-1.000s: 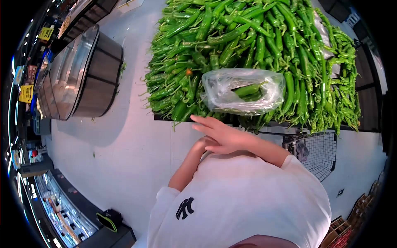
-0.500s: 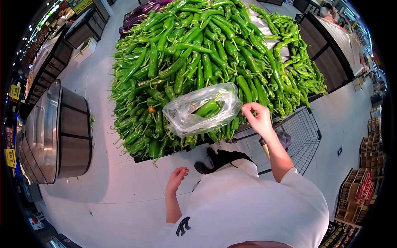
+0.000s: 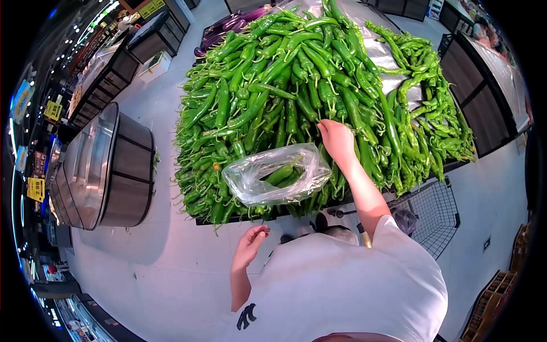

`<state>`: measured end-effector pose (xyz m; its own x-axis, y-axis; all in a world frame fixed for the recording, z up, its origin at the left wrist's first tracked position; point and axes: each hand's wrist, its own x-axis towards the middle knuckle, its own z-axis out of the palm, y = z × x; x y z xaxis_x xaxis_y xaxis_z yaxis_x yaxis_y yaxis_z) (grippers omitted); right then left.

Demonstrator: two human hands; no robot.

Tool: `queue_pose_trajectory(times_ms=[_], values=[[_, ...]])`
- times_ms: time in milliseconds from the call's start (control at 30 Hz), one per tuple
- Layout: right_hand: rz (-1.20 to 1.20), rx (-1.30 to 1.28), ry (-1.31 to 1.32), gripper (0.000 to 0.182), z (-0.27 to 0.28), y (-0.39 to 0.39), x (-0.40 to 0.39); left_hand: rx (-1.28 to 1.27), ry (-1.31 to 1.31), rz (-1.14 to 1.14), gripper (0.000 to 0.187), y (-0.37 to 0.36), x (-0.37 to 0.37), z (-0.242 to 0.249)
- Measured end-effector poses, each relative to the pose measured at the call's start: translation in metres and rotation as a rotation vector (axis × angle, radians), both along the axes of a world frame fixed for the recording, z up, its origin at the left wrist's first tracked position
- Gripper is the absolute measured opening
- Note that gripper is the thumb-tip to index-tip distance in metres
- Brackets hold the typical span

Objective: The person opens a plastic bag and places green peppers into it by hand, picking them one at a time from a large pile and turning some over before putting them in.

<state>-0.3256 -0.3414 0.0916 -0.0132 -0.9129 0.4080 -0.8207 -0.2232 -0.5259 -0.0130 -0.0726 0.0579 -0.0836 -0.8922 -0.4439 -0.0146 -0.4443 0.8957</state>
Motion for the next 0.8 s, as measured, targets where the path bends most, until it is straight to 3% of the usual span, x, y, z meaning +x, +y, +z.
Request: queue_pose_trajectory(times_ms=[100,167,367,467,533,633,700,733,800], values=[[0.067,-0.155,-0.073,0.019,0.002,-0.012,-0.001,-0.103,-0.003,0.019,0.032,-0.011,-0.023,0.032],[0.082,-0.275,-0.263,0.01,0.036,-0.004,-0.002,-0.151,0.035,0.005,0.032,-0.018,-0.03,0.051],[0.202,-0.284,-1.093,0.011,0.101,0.056,-0.015,-0.258,0.198,-0.15,0.03,-0.059,-0.037,0.09],[0.48,-0.274,-1.129,0.012,0.118,0.104,-0.01,-0.3,0.216,-0.303,0.039,-0.077,-0.039,0.112],[0.645,-0.268,-0.857,0.013,0.127,0.129,-0.004,-0.315,0.396,-0.349,0.048,-0.09,-0.035,0.102],[0.957,-0.04,-0.617,0.018,0.135,0.146,0.003,-0.311,0.59,-0.339,0.071,-0.104,-0.036,0.104],[1.039,0.001,-0.747,0.023,0.117,0.156,0.022,-0.27,0.776,-0.25,0.076,-0.107,-0.042,0.105],[1.119,0.035,-0.839,0.007,0.108,0.157,0.027,-0.211,0.817,-0.206,0.073,-0.106,-0.044,0.111],[1.08,0.084,-0.941,0.013,0.088,0.163,0.036,-0.184,0.874,-0.175,0.069,-0.105,-0.027,0.093]])
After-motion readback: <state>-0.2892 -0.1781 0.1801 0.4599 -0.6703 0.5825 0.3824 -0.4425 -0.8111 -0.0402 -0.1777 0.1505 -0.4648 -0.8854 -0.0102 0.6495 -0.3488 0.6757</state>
